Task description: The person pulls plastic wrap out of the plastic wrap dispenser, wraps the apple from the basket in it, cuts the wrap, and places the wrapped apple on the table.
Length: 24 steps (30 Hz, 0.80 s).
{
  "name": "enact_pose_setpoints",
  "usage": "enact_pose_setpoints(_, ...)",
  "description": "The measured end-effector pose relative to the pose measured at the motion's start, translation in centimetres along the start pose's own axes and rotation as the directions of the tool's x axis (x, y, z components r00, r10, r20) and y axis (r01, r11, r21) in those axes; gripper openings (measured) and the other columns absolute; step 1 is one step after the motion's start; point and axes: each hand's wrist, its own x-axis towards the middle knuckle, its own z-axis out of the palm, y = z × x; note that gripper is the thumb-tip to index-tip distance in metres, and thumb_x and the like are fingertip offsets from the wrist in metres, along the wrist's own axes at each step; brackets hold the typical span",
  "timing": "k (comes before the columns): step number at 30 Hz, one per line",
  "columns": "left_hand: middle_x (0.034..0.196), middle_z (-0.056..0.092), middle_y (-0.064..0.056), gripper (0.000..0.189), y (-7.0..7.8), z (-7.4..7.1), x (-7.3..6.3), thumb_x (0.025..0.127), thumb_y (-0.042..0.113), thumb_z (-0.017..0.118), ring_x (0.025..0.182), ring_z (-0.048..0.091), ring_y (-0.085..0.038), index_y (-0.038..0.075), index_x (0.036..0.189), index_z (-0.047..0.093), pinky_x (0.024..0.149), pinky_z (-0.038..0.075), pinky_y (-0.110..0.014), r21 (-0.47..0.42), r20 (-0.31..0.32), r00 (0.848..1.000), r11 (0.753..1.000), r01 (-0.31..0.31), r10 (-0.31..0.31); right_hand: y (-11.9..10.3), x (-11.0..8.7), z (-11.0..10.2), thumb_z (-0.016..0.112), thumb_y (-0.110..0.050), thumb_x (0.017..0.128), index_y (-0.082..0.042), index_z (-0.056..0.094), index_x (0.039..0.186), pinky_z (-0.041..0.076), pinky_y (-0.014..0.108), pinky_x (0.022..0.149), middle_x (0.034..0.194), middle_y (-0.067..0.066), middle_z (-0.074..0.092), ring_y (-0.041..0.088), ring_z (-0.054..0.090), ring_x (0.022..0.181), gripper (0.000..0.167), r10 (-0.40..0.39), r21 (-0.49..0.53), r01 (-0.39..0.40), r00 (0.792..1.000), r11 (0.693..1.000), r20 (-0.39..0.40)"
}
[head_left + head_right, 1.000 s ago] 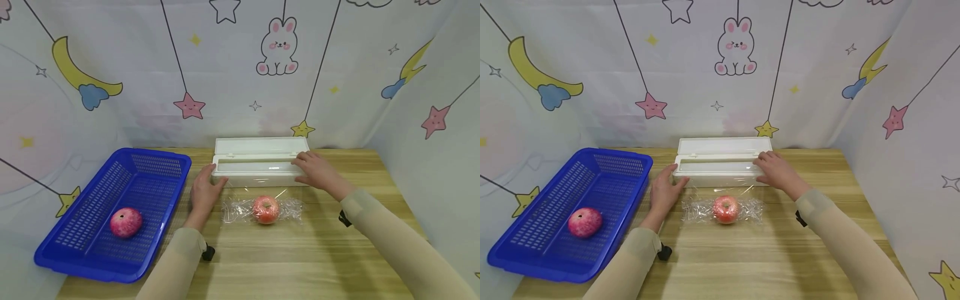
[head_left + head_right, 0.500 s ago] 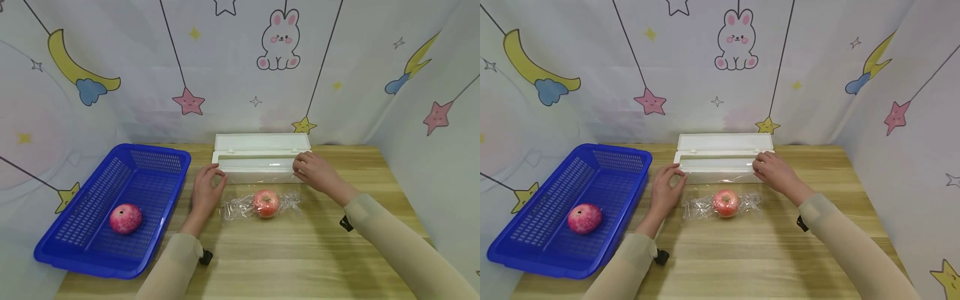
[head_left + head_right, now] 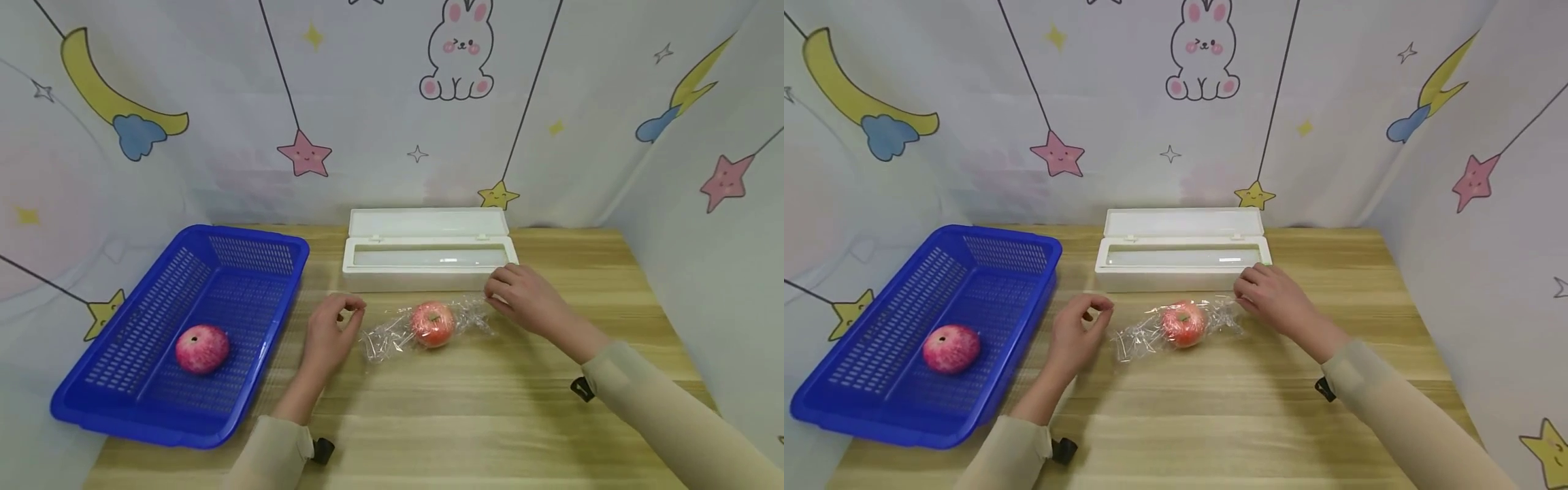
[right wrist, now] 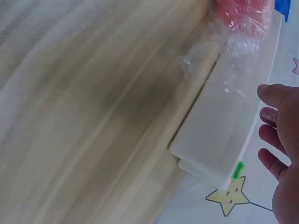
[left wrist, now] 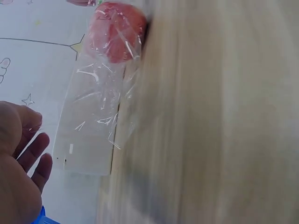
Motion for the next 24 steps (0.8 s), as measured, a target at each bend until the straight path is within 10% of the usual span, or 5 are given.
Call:
enact_pose_setpoints(10, 0.096, 0.073, -0.003, 0.028, 0.0, -0.4, -2.5, 0.078, -0.01, 0.083, 0.095, 0.069, -0.028, 0.012, 0.09, 0.071, 0.082, 0.057, -0.045, 0.154, 0.115, 0.941, 0.931, -0.332, 0.317, -0.4, -1.8, 1.5, 0.089, -0.001, 0.082, -0.008, 0.072, 0.096, 0.058, 0.048, 0.085, 0.095, 0.006, 0.068, 0.028, 0.065, 0.093, 0.023, -0.016, 0.029, 0.015, 1.0, 0.999, 0.024)
enact_pose_setpoints(24, 0.133, 0.07, -0.01, 0.02, 1.3, -2.5, -2.5, 0.082, 0.008, 0.079, 0.127, 0.063, -0.036, 0.017, 0.098, 0.085, 0.106, 0.053, -0.057, 0.241, 0.434, 0.884, 0.922, -0.301, 0.175, -1.6, -3.4, 1.2, 0.082, -0.008, 0.09, -0.006, 0.08, 0.119, 0.059, 0.052, 0.09, 0.111, 0.01, 0.074, 0.032, 0.067, 0.105, 0.029, 0.106, 0.102, -0.118, 0.987, 0.988, 0.118)
